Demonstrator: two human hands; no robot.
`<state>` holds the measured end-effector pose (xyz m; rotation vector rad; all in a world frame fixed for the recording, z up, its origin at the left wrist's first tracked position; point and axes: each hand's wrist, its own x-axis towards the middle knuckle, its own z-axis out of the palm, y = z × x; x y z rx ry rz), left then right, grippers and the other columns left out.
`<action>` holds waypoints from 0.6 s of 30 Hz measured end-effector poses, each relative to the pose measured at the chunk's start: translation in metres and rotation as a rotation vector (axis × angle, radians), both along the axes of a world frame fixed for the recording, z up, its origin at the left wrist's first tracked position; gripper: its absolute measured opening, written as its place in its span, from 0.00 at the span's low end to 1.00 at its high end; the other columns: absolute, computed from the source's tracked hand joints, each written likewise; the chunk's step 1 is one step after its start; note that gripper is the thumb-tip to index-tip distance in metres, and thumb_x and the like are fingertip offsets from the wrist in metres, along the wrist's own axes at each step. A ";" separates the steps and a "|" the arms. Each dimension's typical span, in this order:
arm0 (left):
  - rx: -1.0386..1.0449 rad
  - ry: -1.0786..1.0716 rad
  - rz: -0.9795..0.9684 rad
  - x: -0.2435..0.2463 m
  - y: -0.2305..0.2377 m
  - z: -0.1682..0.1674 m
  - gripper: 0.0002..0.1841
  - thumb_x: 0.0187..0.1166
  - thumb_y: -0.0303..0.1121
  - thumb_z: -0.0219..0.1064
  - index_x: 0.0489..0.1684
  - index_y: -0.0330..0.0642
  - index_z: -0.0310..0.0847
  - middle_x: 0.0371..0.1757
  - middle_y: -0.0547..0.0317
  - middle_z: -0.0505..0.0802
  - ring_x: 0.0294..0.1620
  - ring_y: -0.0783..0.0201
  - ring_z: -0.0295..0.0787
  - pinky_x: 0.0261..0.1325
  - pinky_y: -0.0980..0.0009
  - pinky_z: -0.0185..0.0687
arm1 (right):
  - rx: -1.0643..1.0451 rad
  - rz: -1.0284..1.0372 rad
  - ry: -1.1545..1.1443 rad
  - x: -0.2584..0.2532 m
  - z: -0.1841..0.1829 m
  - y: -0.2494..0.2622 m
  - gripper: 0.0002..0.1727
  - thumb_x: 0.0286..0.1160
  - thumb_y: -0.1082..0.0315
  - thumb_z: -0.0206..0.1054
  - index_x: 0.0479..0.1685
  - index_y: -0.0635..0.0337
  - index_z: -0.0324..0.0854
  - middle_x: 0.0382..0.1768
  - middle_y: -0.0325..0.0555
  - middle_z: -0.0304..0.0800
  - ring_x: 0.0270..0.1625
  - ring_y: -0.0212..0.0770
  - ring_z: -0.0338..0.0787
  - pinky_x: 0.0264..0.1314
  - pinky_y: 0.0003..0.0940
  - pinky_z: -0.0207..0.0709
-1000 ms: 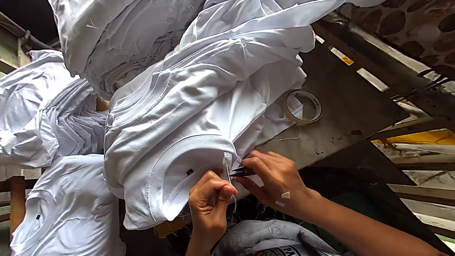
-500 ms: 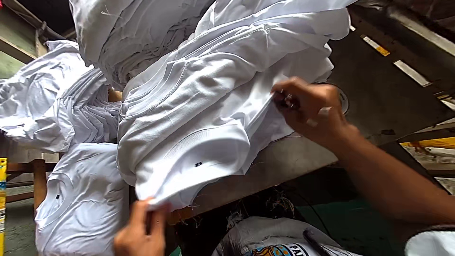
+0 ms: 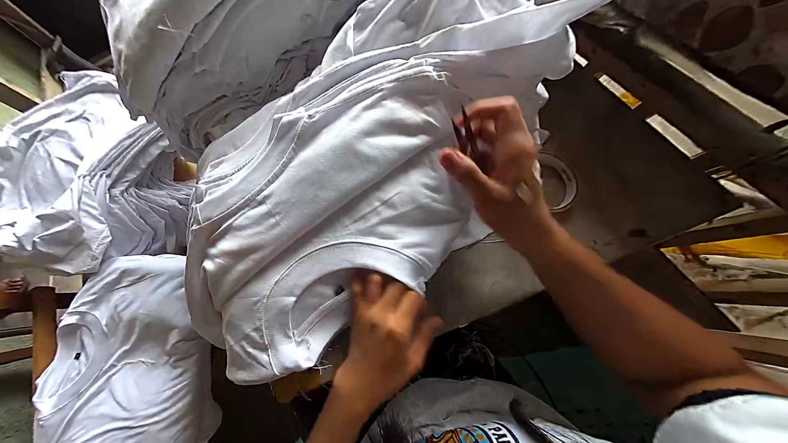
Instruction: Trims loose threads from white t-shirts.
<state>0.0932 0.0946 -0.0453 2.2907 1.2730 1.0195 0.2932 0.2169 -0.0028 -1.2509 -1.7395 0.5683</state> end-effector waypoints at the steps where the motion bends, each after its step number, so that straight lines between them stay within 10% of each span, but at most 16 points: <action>1: 0.003 -0.128 -0.071 0.009 0.003 0.002 0.08 0.76 0.37 0.70 0.38 0.42 0.87 0.42 0.52 0.93 0.54 0.56 0.89 0.69 0.62 0.77 | -0.019 0.008 0.105 -0.002 -0.008 -0.023 0.18 0.86 0.58 0.60 0.63 0.60 0.70 0.33 0.36 0.79 0.23 0.24 0.74 0.23 0.22 0.72; 4: 0.015 -0.457 -0.036 0.008 0.015 0.022 0.15 0.78 0.30 0.71 0.60 0.41 0.78 0.54 0.61 0.90 0.57 0.78 0.86 0.63 0.81 0.82 | -0.083 0.001 0.348 -0.014 -0.037 -0.081 0.12 0.89 0.54 0.59 0.58 0.50 0.72 0.29 0.24 0.82 0.26 0.16 0.79 0.28 0.16 0.78; 6: 0.054 -0.639 0.039 0.005 0.025 0.028 0.08 0.74 0.28 0.75 0.46 0.37 0.90 0.42 0.63 0.92 0.45 0.81 0.89 0.50 0.85 0.86 | -0.091 0.033 0.387 -0.028 -0.051 -0.109 0.14 0.90 0.52 0.59 0.56 0.53 0.72 0.30 0.26 0.84 0.26 0.15 0.81 0.28 0.14 0.79; 9: -0.009 -0.699 -0.001 0.004 0.018 0.032 0.08 0.83 0.40 0.67 0.38 0.47 0.82 0.38 0.75 0.88 0.43 0.88 0.84 0.48 0.90 0.81 | -0.033 0.141 0.331 -0.046 -0.062 -0.132 0.17 0.90 0.55 0.59 0.55 0.62 0.70 0.29 0.38 0.84 0.26 0.20 0.84 0.31 0.15 0.82; 13: -0.121 -0.684 -0.073 -0.003 0.004 0.038 0.08 0.84 0.43 0.66 0.40 0.51 0.82 0.54 0.77 0.88 0.60 0.85 0.83 0.63 0.87 0.79 | 0.051 0.181 0.263 -0.060 -0.058 -0.137 0.17 0.90 0.58 0.59 0.51 0.66 0.68 0.26 0.43 0.80 0.26 0.22 0.82 0.35 0.12 0.79; 18: -0.127 -0.730 0.023 0.001 0.009 0.029 0.15 0.71 0.25 0.76 0.54 0.33 0.89 0.50 0.64 0.95 0.50 0.77 0.92 0.55 0.79 0.91 | 0.007 0.194 0.327 -0.059 -0.061 -0.135 0.16 0.89 0.60 0.60 0.51 0.68 0.69 0.25 0.41 0.80 0.23 0.19 0.81 0.30 0.12 0.79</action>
